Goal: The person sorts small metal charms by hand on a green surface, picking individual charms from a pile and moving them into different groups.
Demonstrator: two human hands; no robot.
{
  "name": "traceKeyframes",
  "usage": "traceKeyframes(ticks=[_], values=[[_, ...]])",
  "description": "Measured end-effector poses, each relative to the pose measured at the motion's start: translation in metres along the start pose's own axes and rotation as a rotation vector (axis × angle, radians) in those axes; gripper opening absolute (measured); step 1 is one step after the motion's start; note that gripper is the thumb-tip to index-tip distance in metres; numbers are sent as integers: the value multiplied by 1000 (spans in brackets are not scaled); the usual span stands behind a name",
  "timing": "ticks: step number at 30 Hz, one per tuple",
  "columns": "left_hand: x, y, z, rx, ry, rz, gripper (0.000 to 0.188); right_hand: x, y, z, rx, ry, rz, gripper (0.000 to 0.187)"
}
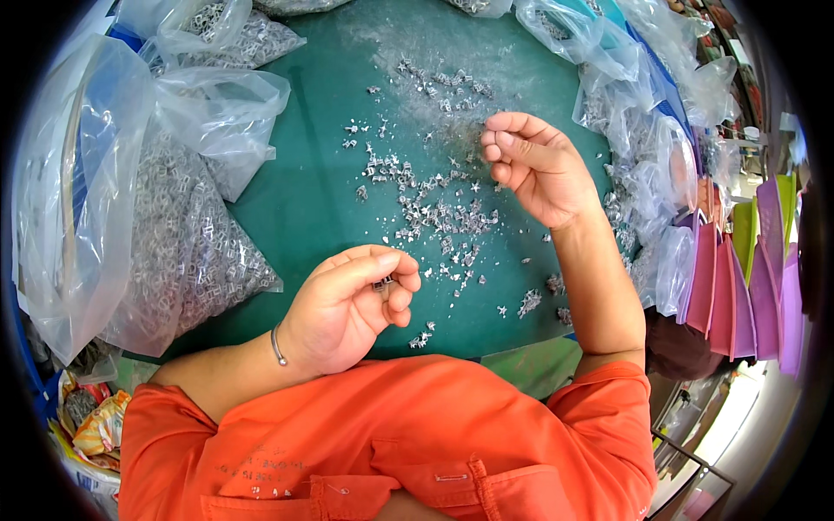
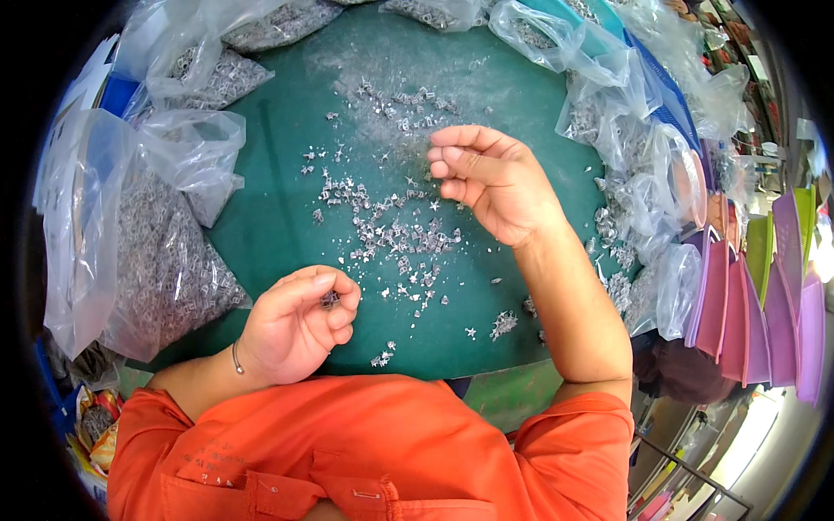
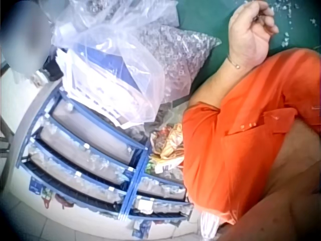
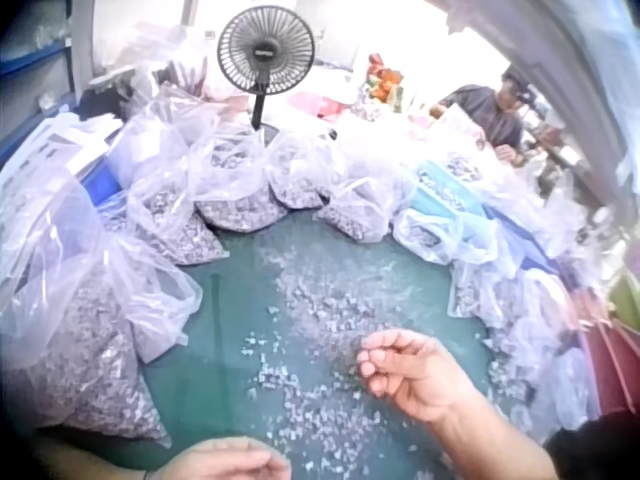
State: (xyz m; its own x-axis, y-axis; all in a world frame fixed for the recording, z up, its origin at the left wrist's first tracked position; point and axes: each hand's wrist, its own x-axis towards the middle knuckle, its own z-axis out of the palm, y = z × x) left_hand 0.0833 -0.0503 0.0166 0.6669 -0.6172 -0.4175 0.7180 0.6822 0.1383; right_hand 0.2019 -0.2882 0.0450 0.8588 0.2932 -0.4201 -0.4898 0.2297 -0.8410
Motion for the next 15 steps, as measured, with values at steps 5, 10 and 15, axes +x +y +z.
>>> traceKeyframes(ticks=[5, 10, 15], values=[[1, -2, -2, 27, -13, -1, 22, -6, 0, 5, -663, 211, -197, 13], [2, -2, -3, 25, -33, 0, 23, 2, 7, 19, -1070, 157, -483, 12], [3, 0, -2, 14, -34, 1, 23, 18, 10, 20, -1330, 154, -765, 13]])
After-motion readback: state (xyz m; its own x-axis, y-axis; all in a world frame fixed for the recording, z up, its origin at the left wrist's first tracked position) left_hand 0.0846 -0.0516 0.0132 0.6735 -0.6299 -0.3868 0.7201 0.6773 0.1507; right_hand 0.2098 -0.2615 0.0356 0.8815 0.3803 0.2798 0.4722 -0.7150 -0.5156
